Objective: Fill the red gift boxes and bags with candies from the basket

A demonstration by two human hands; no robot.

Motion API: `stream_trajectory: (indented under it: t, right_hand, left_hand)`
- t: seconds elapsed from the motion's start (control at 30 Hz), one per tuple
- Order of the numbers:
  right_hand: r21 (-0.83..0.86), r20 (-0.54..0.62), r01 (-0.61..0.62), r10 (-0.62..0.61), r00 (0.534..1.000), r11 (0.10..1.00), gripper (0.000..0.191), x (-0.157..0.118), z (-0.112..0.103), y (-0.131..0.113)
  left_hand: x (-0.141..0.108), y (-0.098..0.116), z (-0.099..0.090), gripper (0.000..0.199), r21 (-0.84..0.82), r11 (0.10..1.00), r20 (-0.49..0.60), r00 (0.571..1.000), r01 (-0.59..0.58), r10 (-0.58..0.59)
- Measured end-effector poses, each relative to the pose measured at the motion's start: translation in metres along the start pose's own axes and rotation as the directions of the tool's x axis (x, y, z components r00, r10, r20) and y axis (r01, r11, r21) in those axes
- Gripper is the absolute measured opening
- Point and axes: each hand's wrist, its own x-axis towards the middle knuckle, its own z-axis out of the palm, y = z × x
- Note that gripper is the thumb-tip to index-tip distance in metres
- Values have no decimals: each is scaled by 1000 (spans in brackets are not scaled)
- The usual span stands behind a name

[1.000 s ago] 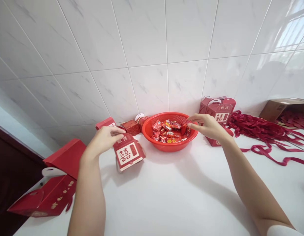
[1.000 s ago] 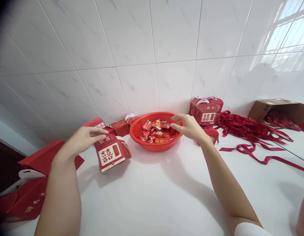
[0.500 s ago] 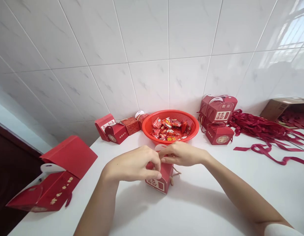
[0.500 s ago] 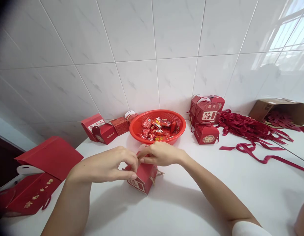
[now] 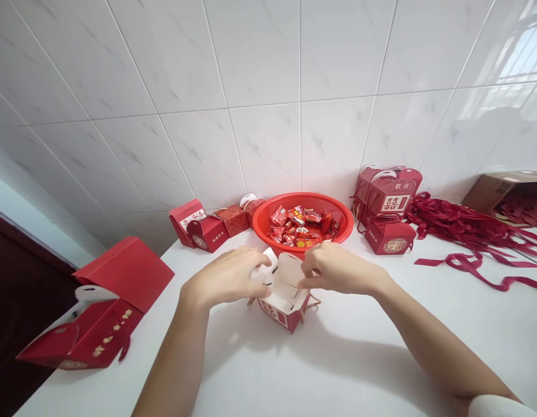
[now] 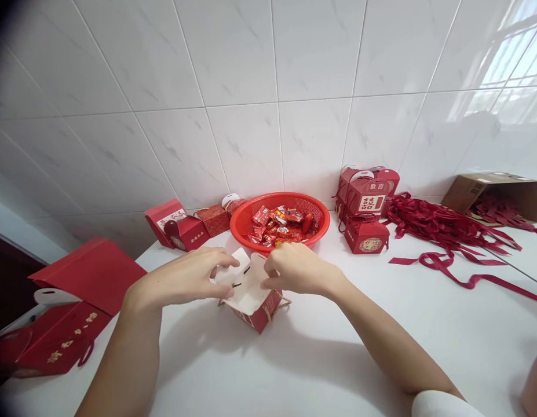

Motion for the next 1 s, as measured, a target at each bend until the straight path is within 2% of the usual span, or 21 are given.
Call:
stream_trajectory:
  t: [0.07, 0.1, 0.27, 0.37, 0.47, 0.6, 0.67, 0.77, 0.83, 1.0]
  right_hand:
    - [-68, 18, 23, -22, 1000, 997, 12, -4, 0, -1]
    - [-97, 19, 43, -41, 999, 994, 11, -5, 0, -2]
    - [-154, -47, 25, -33, 998, 988, 50, -4, 9, -6]
    - [-176, 36, -64, 71, 997, 982, 61, -3, 13, -7]
    - [-202, 139, -111, 141, 980, 973, 69, -5, 14, -6]
    - [-183, 213, -116, 154, 965, 976, 59, -14, 8, -5]
    - [-195, 248, -140, 187, 951, 971, 55, -16, 4, -4]
    - [-231, 238, -196, 250, 938, 953, 52, -14, 2, 2]
    - [-218, 224, -232, 280, 934, 948, 51, -12, 0, 7]
    - [-95, 212, -230, 245, 946, 969, 45, -16, -12, 22]
  left_hand:
    - [3, 0, -2, 62, 38, 998, 96, 994, 43, -46]
    - [4, 0, -3, 66, 35, 999, 131, 991, 38, -43]
    - [9, 0, -1, 67, -17, 1000, 157, 988, 0, 3]
    - [11, -1, -1, 71, -40, 999, 217, 976, 4, 4]
    - [14, -1, -4, 75, -59, 998, 320, 947, -9, 28]
    - [21, 1, -1, 80, -54, 995, 404, 909, -86, 101]
    - [25, 2, 5, 83, -45, 995, 415, 905, -87, 97]
    - [31, 6, 15, 92, 6, 1000, 377, 926, -4, 1]
    - [33, 9, 20, 92, 30, 1000, 338, 941, 9, -19]
    - [32, 12, 19, 75, 19, 994, 291, 952, -106, 96]
